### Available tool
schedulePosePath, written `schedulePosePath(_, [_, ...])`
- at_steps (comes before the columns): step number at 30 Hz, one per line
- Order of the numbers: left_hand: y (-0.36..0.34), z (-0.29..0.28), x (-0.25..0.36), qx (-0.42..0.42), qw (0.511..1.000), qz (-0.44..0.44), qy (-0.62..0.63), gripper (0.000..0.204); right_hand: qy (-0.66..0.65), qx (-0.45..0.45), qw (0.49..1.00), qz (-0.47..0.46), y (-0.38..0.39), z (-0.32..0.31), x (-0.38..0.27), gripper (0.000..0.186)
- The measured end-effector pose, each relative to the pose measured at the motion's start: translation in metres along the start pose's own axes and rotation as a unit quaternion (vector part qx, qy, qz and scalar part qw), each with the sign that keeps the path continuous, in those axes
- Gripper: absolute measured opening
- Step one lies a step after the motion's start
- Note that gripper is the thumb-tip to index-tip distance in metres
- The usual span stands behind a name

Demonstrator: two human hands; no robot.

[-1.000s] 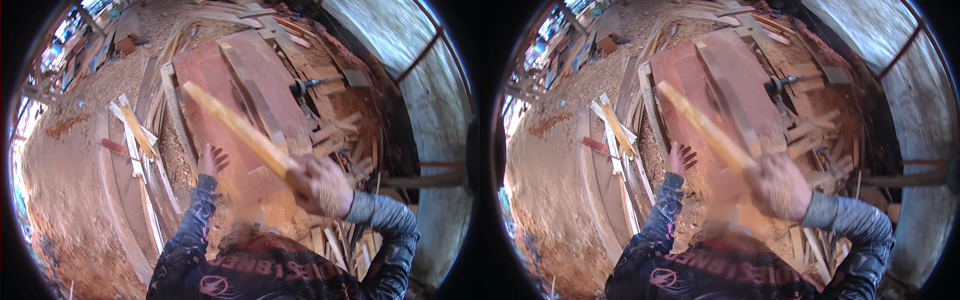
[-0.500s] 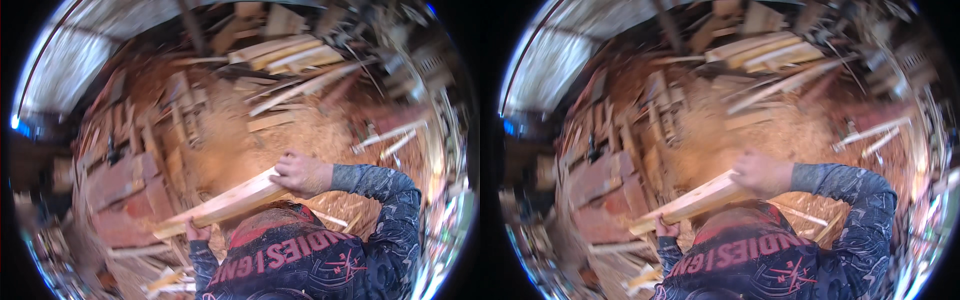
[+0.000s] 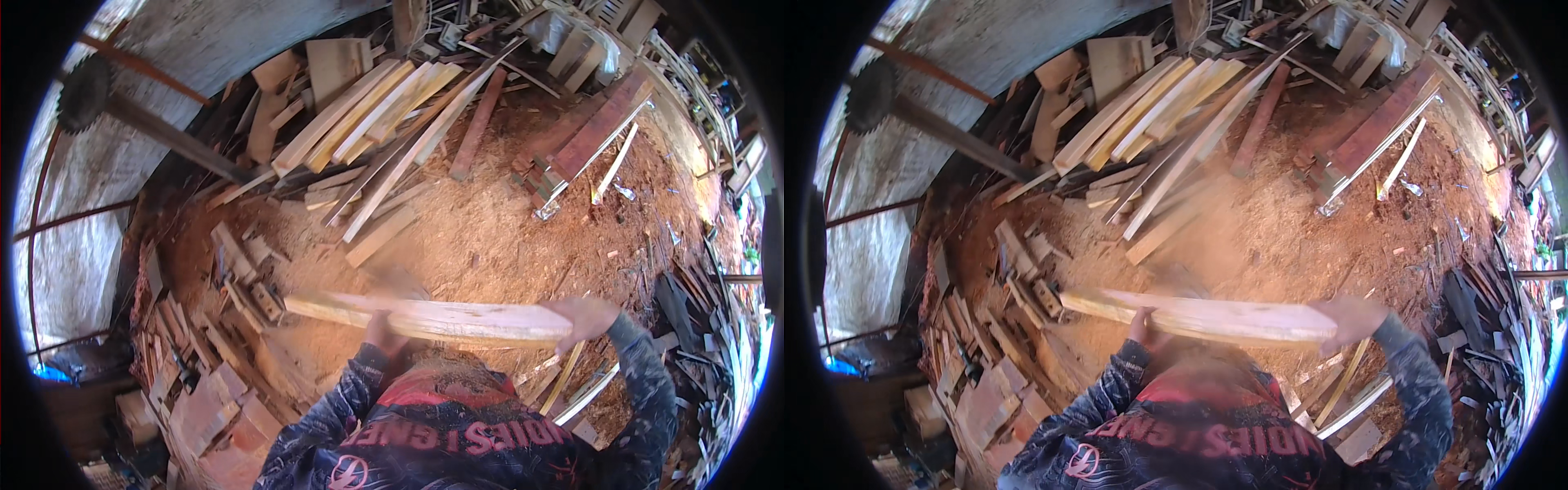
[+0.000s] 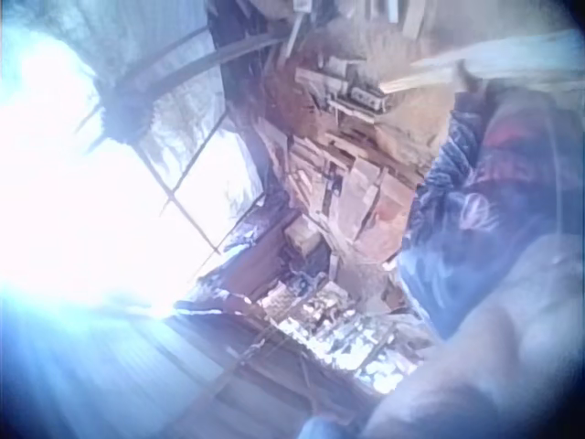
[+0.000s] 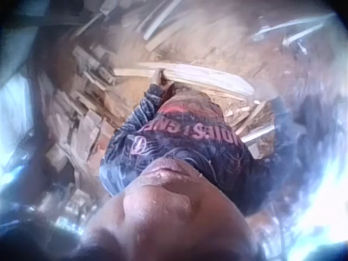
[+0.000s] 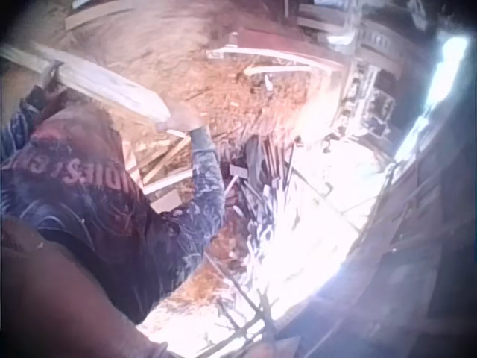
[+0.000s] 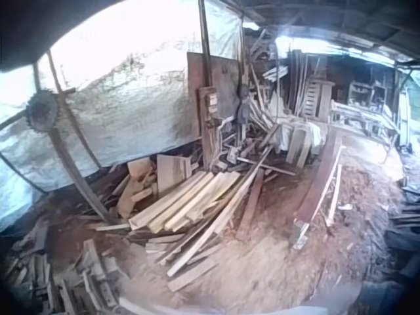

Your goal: The person feeds wood planks through a table saw and places the cut pieces onto a pile of wood.

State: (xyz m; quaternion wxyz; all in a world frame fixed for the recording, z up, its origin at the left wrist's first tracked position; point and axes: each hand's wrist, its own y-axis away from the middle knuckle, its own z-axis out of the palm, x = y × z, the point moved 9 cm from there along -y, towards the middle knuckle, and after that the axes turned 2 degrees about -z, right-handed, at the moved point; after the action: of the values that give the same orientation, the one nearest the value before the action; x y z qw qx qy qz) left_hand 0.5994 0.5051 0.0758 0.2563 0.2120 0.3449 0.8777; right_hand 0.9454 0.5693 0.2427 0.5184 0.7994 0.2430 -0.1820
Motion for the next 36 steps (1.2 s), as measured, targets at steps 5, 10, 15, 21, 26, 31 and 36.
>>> schedulePosePath(5, [-0.156, 0.044, 0.068, -0.033, 0.984, -0.043, -0.172, 0.041, -0.080, 0.058, 0.995, 0.003, -0.050, 0.021, 0.047, 0.115])
schedulePosePath(10, [-0.339, 0.121, 0.223, 0.057, 0.945, 0.036, -0.321, 0.039, -0.163, 0.122, 0.977, 0.068, -0.161, -0.055, 0.034, 0.113])
schedulePosePath(15, [-0.364, 0.240, 0.408, -0.016, 0.952, 0.137, -0.274, 0.041, -0.425, 0.297, 0.847, -0.117, -0.329, -0.215, -0.035, 0.102])
schedulePosePath(21, [-0.282, 0.177, 0.491, 0.012, 0.904, 0.247, -0.350, 0.048, -0.622, 0.344, 0.688, -0.149, -0.596, -0.430, -0.056, 0.107])
schedulePosePath(26, [-0.170, -0.092, 0.430, 0.273, 0.926, 0.187, -0.180, 0.043, -0.553, 0.345, 0.758, -0.018, -0.731, -0.470, -0.055, 0.112])
schedulePosePath(31, [0.004, -0.264, 0.273, 0.571, 0.783, -0.092, -0.227, 0.039, 0.177, 0.204, 0.946, -0.179, -0.844, -0.473, -0.133, 0.063])
schedulePosePath(36, [-0.029, -0.221, 0.199, 0.529, 0.722, -0.190, -0.403, 0.041, -0.140, 0.164, 0.974, -0.072, -0.835, -0.388, 0.007, 0.069])
